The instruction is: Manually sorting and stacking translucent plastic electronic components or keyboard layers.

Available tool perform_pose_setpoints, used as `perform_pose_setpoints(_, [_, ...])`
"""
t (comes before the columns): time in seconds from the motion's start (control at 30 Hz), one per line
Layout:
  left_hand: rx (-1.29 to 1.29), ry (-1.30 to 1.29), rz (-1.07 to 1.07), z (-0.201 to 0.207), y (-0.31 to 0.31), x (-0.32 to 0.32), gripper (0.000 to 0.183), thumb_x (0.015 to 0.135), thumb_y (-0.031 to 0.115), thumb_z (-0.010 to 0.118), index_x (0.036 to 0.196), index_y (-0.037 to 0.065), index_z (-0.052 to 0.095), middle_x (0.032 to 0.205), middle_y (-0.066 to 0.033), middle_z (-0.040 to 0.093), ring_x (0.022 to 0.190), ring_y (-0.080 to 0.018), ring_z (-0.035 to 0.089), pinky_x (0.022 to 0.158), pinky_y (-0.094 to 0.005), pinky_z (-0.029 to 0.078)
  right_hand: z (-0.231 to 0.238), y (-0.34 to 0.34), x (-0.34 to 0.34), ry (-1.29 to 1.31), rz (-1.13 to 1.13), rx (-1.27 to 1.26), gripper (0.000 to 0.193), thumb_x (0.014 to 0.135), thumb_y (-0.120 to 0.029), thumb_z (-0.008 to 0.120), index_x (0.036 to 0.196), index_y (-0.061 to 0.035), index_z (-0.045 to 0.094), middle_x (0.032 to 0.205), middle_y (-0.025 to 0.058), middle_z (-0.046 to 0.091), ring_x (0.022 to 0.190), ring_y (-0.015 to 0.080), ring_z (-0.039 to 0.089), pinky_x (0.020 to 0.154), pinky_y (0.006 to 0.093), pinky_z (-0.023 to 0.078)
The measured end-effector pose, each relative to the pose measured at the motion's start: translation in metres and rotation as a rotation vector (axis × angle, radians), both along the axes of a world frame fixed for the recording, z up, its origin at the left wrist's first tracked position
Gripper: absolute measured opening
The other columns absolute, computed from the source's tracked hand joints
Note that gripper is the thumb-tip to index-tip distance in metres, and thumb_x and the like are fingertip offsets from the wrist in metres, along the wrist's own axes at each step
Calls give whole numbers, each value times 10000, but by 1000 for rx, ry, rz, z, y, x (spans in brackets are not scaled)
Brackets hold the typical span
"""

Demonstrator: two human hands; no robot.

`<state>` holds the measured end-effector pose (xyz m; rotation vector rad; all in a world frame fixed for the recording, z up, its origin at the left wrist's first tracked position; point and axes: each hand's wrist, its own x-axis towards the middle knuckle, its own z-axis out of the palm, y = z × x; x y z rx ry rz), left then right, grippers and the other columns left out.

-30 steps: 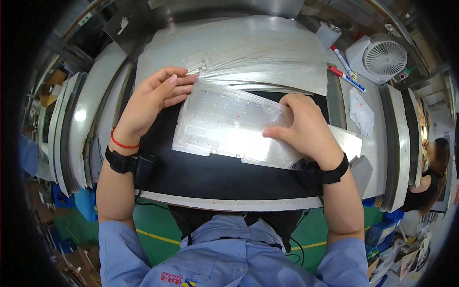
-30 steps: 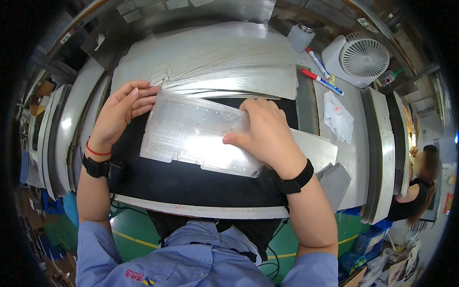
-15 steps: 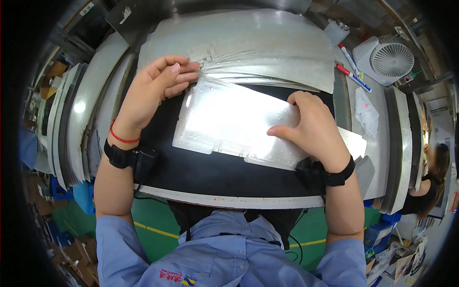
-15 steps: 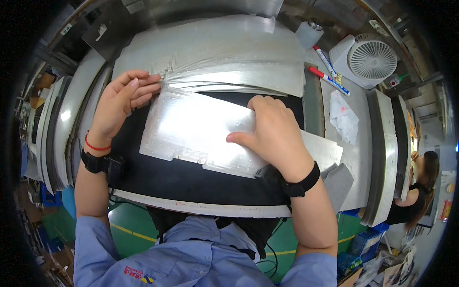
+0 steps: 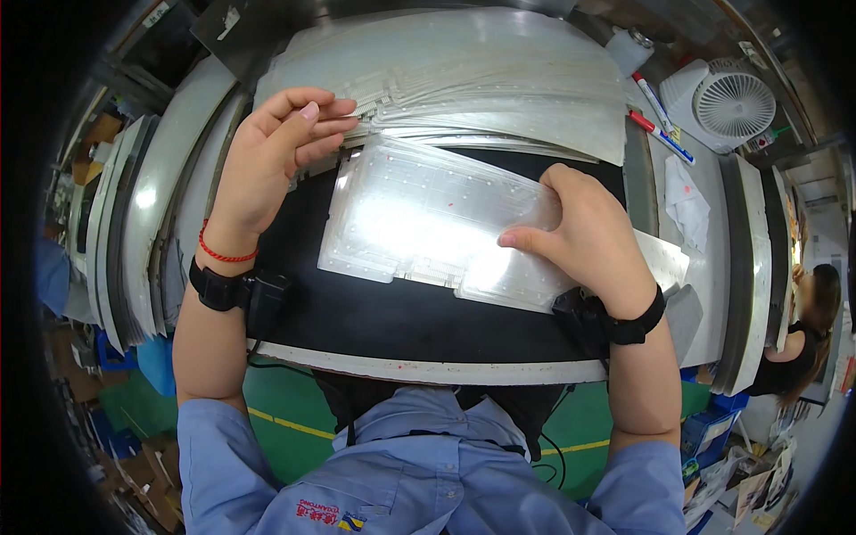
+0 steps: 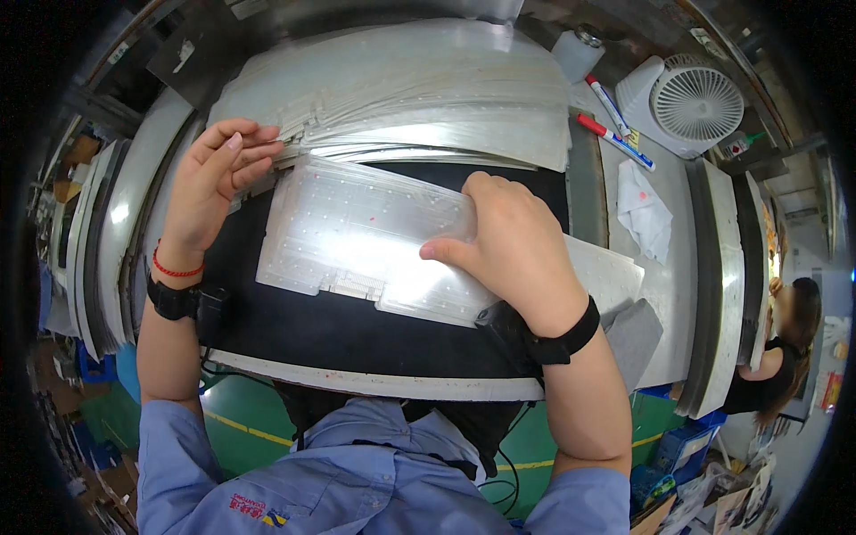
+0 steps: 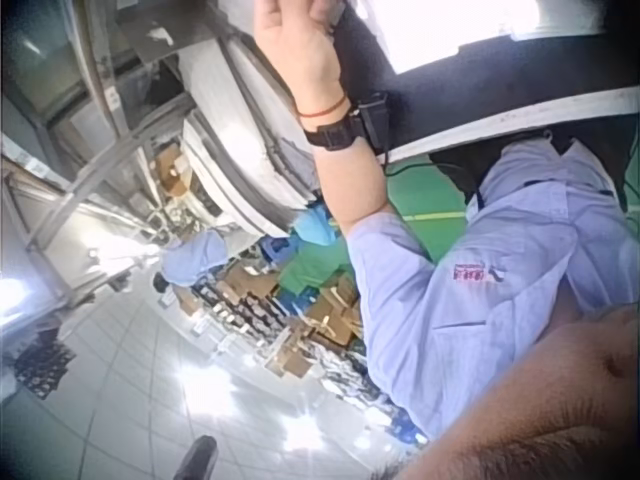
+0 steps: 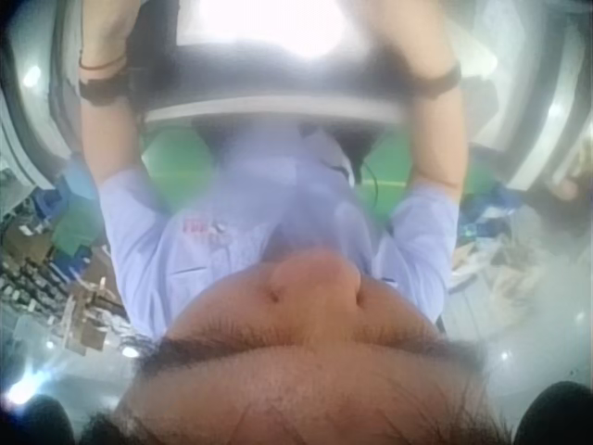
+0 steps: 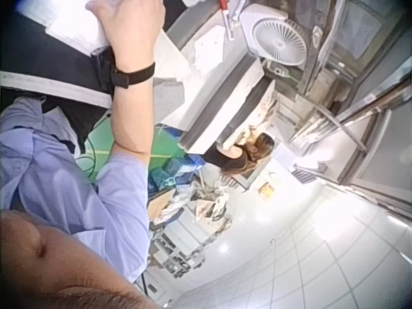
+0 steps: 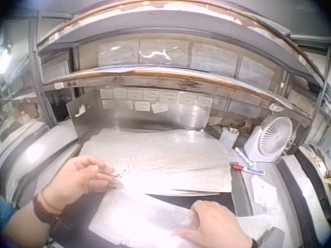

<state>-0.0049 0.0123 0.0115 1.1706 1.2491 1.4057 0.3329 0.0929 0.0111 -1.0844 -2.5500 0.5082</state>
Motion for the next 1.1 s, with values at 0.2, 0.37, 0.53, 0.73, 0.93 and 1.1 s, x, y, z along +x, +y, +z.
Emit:
perform_pose_setpoints(0.2, [-54, 25, 30, 2, 1, 10, 318, 1075, 232, 487, 1282, 12, 585, 1224, -128, 673, 1125, -178, 655, 980, -296, 514, 1, 6, -1, 142, 33, -84, 573, 626, -395, 905, 916, 8, 620, 852, 177, 632, 815, 376, 613, 751, 420, 497])
perform_pose_setpoints(0.37, [-200, -23, -150, 1, -2, 5, 357, 1069, 207, 483, 1367, 20, 545, 1207, -80, 669, 1015, -101, 634, 903, -260, 491, 2, 14, 1, 178, -23, -87, 570, 625, -392, 915, 897, 11, 618, 844, 176, 622, 787, 350, 598, 734, 396, 487])
perform_pose_setpoints(0.53, [-164, 34, -169, -6, -2, 13, 375, 1032, 117, 529, 1398, 31, 524, 1210, -49, 676, 989, -73, 620, 847, -246, 499, -7, 20, 3, 210, -37, -125, 541, 648, -352, 908, 916, 26, 629, 848, 182, 629, 782, 336, 602, 740, 389, 490])
perform_pose_setpoints(0.73, [-188, 54, -141, -9, 1, 9, 381, 1020, 102, 561, 1390, 22, 520, 1144, -45, 715, 961, -65, 643, 793, -223, 501, -9, 22, 1, 228, -29, -180, 531, 658, -332, 900, 951, 32, 648, 874, 189, 641, 818, 341, 617, 772, 387, 495])
perform_pose_setpoints(0.93, [-212, 44, -97, -7, 0, 15, 349, 1029, 118, 558, 1357, 3, 534, 1101, -75, 729, 929, -87, 668, 808, -237, 514, -12, 20, 0, 280, 8, -129, 551, 667, -313, 894, 1037, 31, 674, 990, 195, 655, 931, 355, 625, 856, 398, 495])
perform_pose_setpoints(1.1, [-214, 20, -74, -11, 2, 15, 375, 1028, 117, 554, 1375, -22, 513, 1114, -79, 719, 954, -106, 670, 844, -256, 526, -11, 20, 0, 278, -4, -121, 558, 669, -308, 892, 1058, 29, 675, 1002, 196, 658, 951, 362, 627, 874, 404, 493])
